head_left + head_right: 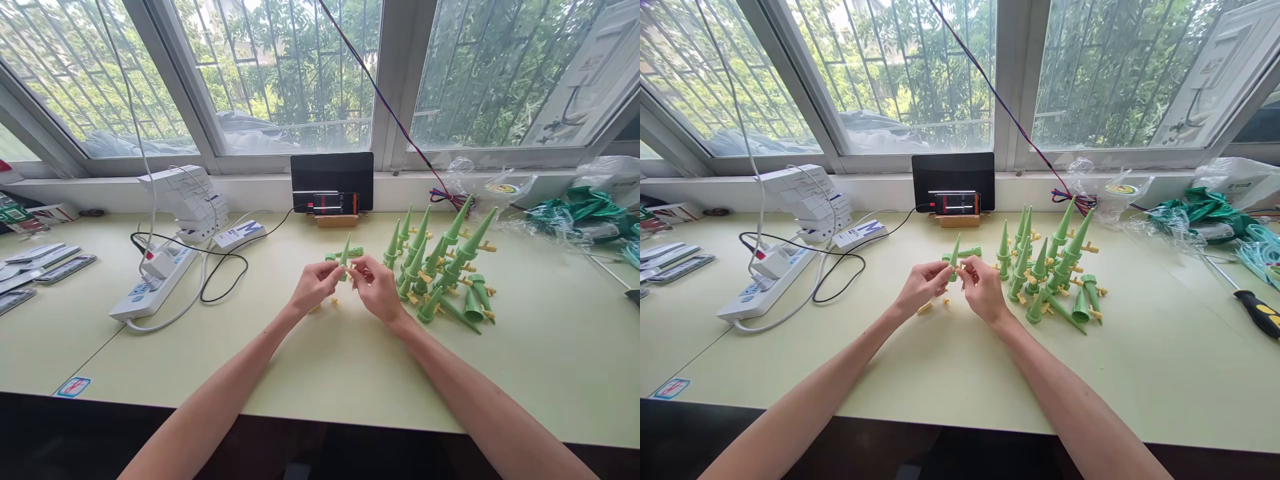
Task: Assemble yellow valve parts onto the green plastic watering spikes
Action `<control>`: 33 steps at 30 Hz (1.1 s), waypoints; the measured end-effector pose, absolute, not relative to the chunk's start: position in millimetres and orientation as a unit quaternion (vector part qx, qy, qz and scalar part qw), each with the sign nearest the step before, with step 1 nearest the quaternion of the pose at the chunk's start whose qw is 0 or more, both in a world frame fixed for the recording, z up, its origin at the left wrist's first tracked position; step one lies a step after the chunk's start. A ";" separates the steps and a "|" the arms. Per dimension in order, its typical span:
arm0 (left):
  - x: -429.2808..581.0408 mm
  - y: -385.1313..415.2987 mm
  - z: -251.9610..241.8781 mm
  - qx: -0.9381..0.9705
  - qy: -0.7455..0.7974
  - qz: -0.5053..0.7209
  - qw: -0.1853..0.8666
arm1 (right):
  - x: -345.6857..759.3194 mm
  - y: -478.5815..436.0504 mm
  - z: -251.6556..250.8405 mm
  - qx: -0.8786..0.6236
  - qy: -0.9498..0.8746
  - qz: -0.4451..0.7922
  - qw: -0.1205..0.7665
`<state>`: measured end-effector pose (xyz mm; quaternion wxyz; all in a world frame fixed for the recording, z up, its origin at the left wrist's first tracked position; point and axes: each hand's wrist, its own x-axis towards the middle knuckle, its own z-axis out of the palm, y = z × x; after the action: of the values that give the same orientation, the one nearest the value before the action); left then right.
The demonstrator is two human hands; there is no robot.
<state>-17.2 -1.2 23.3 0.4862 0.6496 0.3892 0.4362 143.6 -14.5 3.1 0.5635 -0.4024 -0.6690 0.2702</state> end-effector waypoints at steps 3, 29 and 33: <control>-17.3 -0.5 22.6 0.649 0.400 0.437 0.477 | 142.6 -14.5 2.7 -0.409 -0.656 0.286 0.566; -33.0 9.3 34.6 0.605 0.440 0.496 0.440 | 138.9 -13.6 -1.5 -0.435 -0.614 0.343 0.562; -39.9 12.7 40.5 0.608 0.459 0.515 0.392 | 137.7 -15.2 -1.0 -0.445 -0.636 0.317 0.545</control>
<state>-39.9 12.7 40.5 0.3922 0.6085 0.4594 0.5146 137.7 -15.2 -1.0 0.5447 -0.4450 -0.6365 0.3166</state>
